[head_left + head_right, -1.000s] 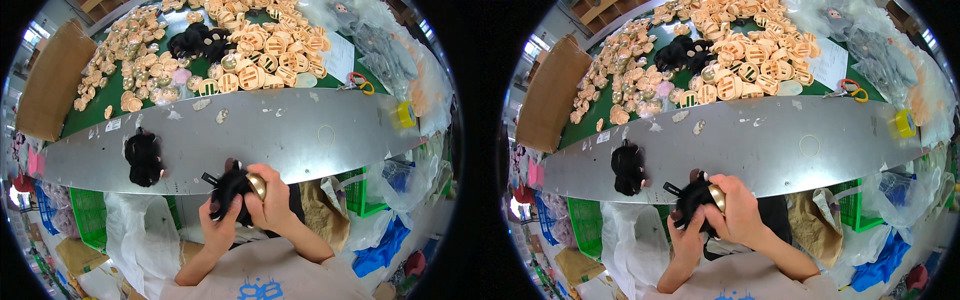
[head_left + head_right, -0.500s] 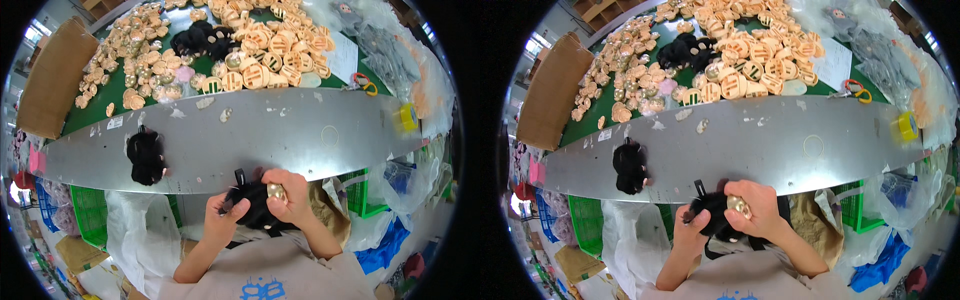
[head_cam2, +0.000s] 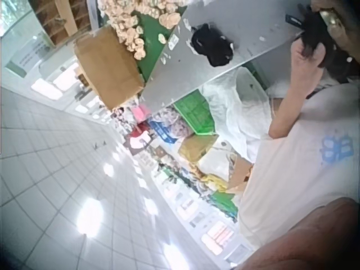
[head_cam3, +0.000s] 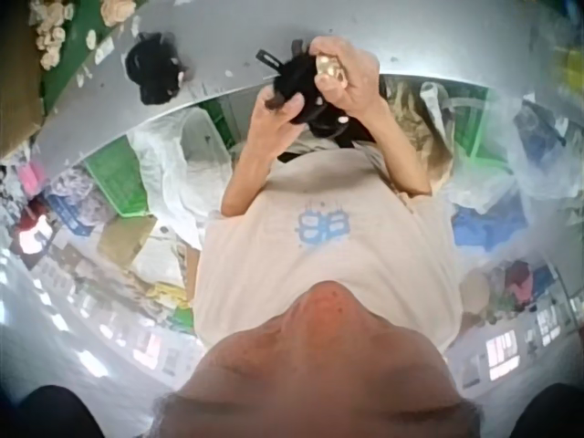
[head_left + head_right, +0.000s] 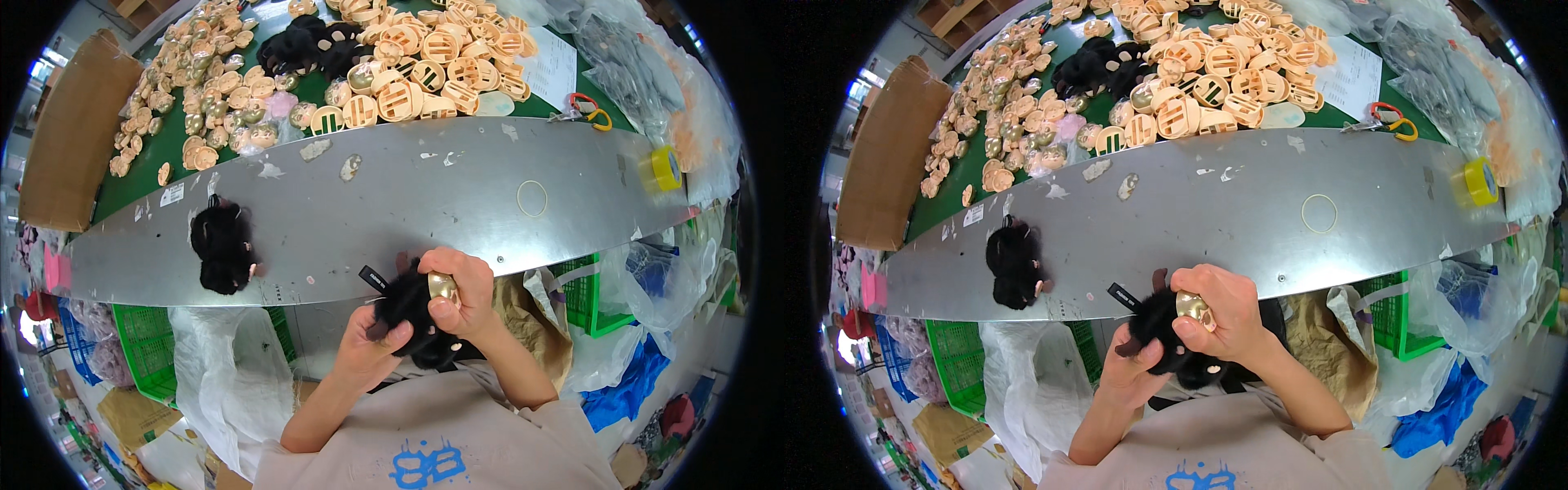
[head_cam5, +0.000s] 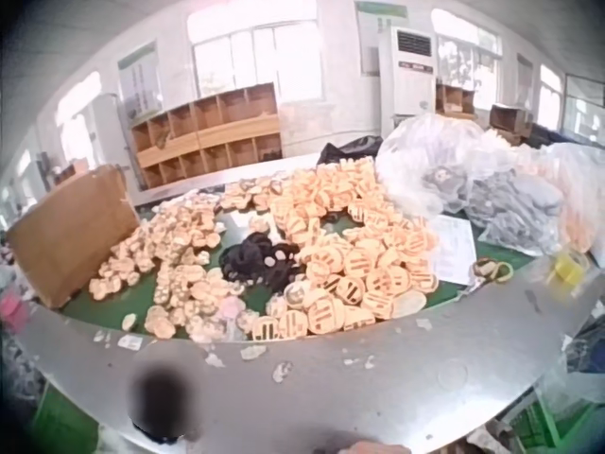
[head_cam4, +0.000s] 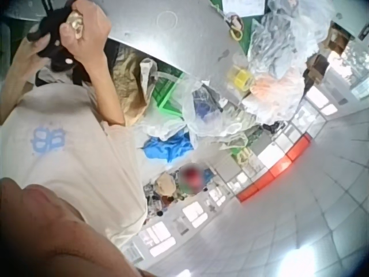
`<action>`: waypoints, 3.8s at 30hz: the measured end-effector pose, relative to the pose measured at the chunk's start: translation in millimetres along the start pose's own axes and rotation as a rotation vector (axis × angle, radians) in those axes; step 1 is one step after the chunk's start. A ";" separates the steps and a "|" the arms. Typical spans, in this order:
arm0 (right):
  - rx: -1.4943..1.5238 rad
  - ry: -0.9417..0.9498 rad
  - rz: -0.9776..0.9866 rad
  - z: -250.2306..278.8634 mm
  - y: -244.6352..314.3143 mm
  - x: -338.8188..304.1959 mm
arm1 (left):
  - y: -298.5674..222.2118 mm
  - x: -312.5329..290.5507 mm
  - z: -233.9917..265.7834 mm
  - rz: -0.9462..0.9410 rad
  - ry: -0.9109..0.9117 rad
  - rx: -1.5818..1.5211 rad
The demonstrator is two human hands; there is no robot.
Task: The person repeatedly picks up black plush toy bodies and wooden components, inserts the wooden pieces into the plush bodies, and secures them with rubber bands. The finished items are placed into a white bag on the table.
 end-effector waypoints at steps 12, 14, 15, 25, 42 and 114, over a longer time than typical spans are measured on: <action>-0.047 0.161 0.032 2.4 17.7 -0.8 | -29.9 -11.7 -10.5 -0.122 -0.197 0.635; -0.065 0.163 0.043 1.9 23.6 2.1 | -31.4 -12.0 -9.0 -0.130 -0.214 0.614; -0.075 0.166 0.045 1.9 26.1 2.2 | -31.9 -11.8 -8.1 -0.130 -0.219 0.611; -0.029 0.085 -0.097 7.5 28.1 -1.4 | -23.6 -11.5 -4.1 -0.128 -0.233 0.477; -0.539 -0.028 0.291 3.1 36.4 2.3 | -35.9 -13.2 -20.6 -0.439 -0.243 0.883; -0.260 -0.309 0.071 28.9 63.9 -35.1 | -24.4 4.6 -65.0 -0.973 0.030 1.424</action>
Point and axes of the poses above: each hand's wrist, its own x-axis towards the middle knuckle, its own z-axis out of the back of the hand, y = z × x, the point moved 5 cm from there along x, towards the middle knuckle, and after that the axes turned 6 degrees about -z, right-handed, at the moved point
